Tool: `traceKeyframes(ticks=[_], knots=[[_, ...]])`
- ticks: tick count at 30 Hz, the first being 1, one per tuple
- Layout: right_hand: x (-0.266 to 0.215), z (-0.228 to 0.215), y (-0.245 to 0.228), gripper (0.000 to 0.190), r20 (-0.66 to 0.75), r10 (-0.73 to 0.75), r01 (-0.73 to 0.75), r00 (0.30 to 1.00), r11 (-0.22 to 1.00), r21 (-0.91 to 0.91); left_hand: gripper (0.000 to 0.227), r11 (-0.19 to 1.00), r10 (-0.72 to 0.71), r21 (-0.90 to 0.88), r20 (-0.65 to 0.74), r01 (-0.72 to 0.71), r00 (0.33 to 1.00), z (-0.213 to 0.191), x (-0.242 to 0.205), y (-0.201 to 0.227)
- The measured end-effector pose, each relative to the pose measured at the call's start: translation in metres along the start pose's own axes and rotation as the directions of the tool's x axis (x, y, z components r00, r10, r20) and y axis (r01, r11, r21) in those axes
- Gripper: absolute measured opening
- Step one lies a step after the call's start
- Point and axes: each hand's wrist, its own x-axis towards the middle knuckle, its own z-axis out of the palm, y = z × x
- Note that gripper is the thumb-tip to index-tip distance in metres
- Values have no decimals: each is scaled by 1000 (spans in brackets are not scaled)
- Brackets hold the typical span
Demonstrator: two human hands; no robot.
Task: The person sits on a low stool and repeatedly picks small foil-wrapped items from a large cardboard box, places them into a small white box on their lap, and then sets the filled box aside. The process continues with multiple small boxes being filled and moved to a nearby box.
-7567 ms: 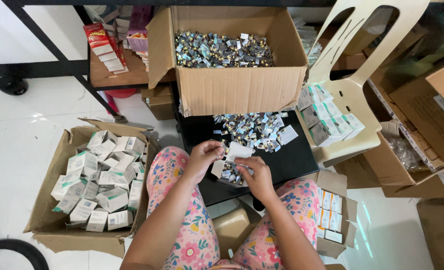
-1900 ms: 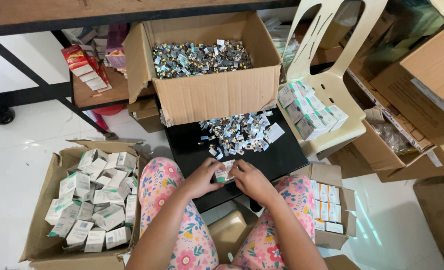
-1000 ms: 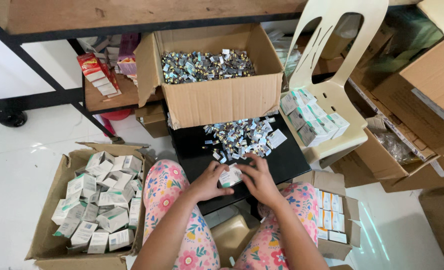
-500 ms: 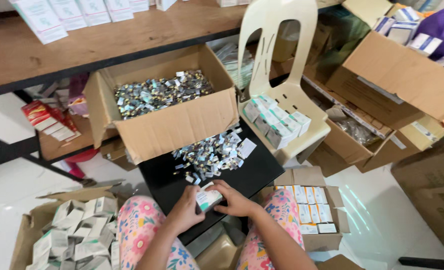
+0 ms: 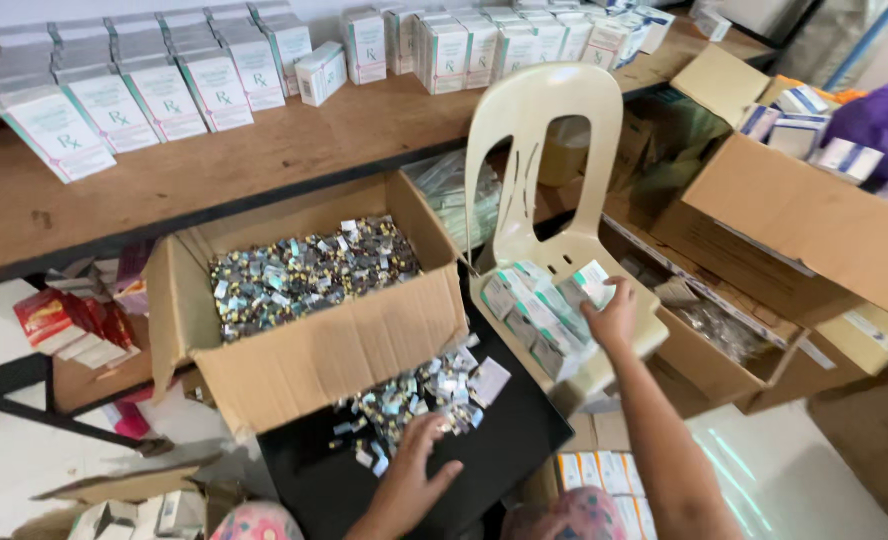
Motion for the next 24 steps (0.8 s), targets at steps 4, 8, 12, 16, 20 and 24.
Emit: traceKeyframes(ticks=[4,8,12,16,20,24], knots=[[38,43,20,56,0,79,-79,997,997,3,66,998,-60,-29,86,63,994,19,13,-30],[39,69,11,56,219,284,-204,934,923,-326,67,992,-93,94,140,80,986,9,8,-66],[43,69,12,63,359,375,-98,855,795,-599,66,989,-85,123,37,80,996,-3,8,-79],[52,57,6,69,432,385,-25,815,768,-639,57,964,-179,209,65,162,982,-9,8,-58],[26,51,-17,79,330,100,100,939,837,-538,53,961,-179,219,30,169,983,-19,11,-43],[-116,54,-86,83,285,-169,273,943,884,-378,50,955,-93,272,-108,119,990,-33,1,-34]])
